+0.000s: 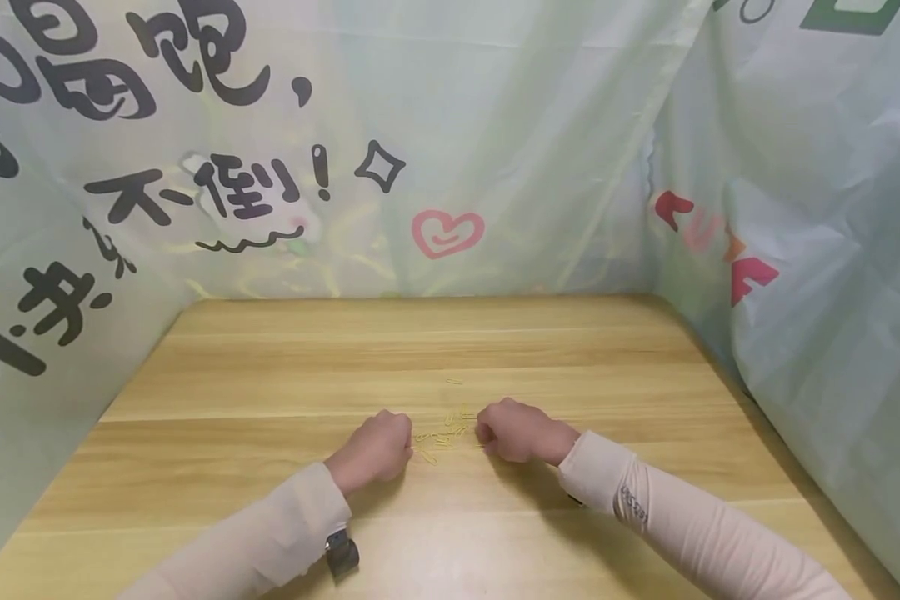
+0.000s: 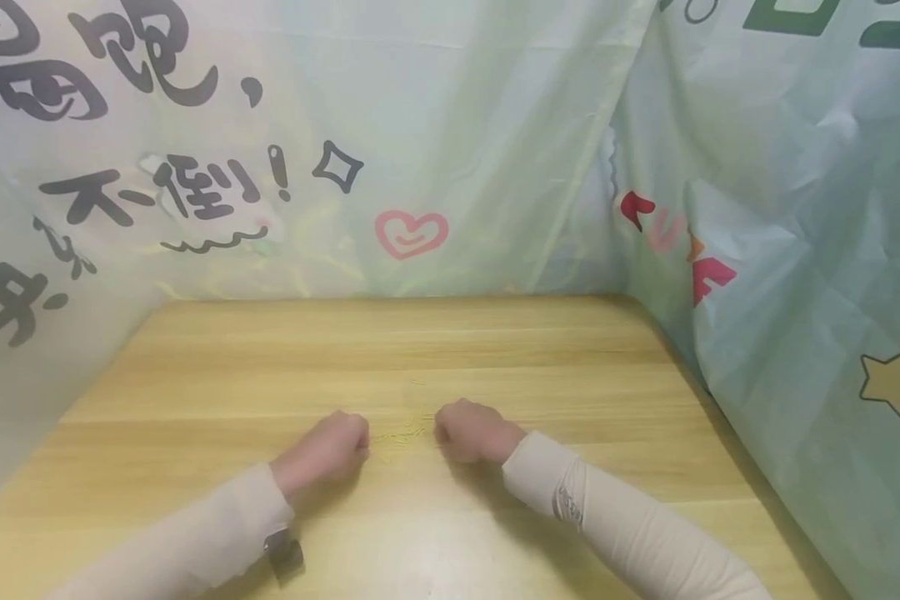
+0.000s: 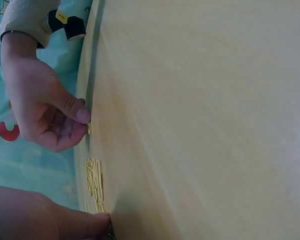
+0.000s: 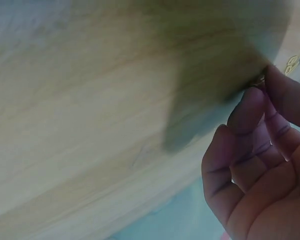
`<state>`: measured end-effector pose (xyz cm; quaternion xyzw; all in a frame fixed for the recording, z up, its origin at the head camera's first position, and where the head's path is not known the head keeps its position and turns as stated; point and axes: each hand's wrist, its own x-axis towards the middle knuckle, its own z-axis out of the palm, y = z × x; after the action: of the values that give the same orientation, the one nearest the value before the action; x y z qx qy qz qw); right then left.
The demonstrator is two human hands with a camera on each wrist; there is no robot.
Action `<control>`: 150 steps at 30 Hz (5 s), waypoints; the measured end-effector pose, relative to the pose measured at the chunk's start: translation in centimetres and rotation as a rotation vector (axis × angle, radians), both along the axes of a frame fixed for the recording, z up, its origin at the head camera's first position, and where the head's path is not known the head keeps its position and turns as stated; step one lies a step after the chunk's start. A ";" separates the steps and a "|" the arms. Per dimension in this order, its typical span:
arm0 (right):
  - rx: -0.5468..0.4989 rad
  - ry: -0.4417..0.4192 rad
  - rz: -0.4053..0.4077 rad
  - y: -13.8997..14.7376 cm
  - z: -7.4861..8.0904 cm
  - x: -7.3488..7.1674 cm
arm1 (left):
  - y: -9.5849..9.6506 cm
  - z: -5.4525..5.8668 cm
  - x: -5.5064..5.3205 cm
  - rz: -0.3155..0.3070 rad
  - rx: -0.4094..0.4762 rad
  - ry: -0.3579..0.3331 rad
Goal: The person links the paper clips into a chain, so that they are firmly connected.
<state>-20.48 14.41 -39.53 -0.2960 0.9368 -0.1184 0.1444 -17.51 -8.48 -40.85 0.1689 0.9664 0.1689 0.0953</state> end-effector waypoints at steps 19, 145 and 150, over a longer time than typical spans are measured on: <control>-0.024 -0.037 0.062 -0.1 0.3 0.7 | -1.6 5.0 -0.4 -0.101 0.642 0.017; -1.104 0.661 0.269 -2.3 10.3 3.5 | 4.0 8.1 2.7 -0.103 1.115 0.926; -1.072 0.757 0.272 -2.6 10.3 3.6 | 4.1 8.1 2.7 -0.099 1.119 0.923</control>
<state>-16.86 11.84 -29.24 -0.4634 0.6885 -0.4363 -0.3477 -14.85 -4.41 -32.72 0.2899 0.6680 0.5450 -0.4155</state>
